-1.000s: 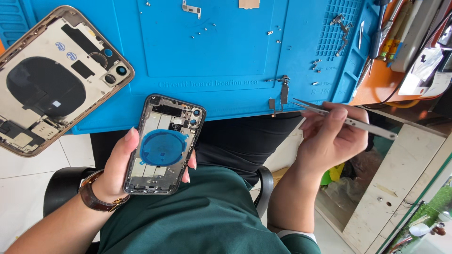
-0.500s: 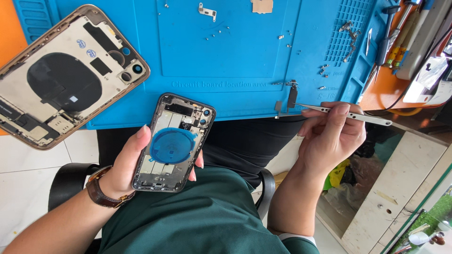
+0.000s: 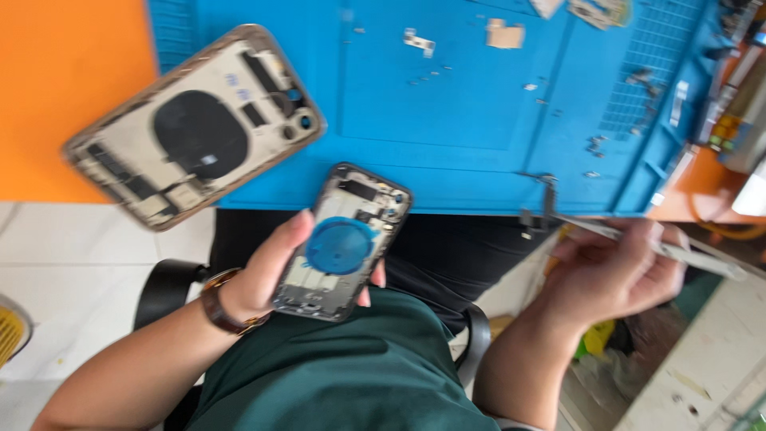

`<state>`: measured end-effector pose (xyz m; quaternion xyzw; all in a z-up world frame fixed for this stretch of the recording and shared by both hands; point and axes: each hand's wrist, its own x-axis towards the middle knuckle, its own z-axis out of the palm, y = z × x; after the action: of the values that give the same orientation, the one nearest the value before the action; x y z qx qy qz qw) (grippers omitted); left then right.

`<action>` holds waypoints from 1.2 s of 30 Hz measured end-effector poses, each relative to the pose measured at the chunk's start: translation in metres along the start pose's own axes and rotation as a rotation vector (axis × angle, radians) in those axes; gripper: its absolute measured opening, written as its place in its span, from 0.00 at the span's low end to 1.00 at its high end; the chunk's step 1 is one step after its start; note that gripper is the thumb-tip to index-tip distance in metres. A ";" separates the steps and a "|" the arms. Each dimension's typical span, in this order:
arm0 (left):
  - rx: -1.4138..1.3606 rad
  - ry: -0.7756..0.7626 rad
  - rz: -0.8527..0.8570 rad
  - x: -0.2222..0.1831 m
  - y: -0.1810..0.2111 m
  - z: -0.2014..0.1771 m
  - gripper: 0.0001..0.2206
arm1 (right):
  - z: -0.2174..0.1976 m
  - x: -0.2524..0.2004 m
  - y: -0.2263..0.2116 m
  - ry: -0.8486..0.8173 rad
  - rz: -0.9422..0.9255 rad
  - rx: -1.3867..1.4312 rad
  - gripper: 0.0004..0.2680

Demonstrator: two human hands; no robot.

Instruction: The person disassembles a smartphone using tweezers and a screwdriver, removing internal components and placing them on a blue mat. They then cut a piece of tape with scissors and apply it to the phone's interior before continuing to manipulate small parts.

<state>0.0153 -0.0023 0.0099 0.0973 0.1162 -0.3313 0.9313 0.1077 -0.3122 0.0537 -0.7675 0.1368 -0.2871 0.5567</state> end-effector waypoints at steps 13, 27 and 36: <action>0.027 -0.077 0.059 -0.005 -0.002 0.000 0.34 | -0.073 0.019 0.072 -0.114 -0.244 -0.283 0.17; -0.018 0.028 -0.056 -0.003 0.005 0.006 0.41 | -0.020 0.004 0.001 -0.436 -0.386 -0.322 0.22; -0.018 0.018 -0.004 -0.001 0.002 0.009 0.40 | -0.017 -0.002 -0.026 -0.661 -0.312 -0.510 0.25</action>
<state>0.0169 -0.0024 0.0191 0.0917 0.1277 -0.3310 0.9304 0.0934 -0.3156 0.0814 -0.9423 -0.0993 -0.0640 0.3134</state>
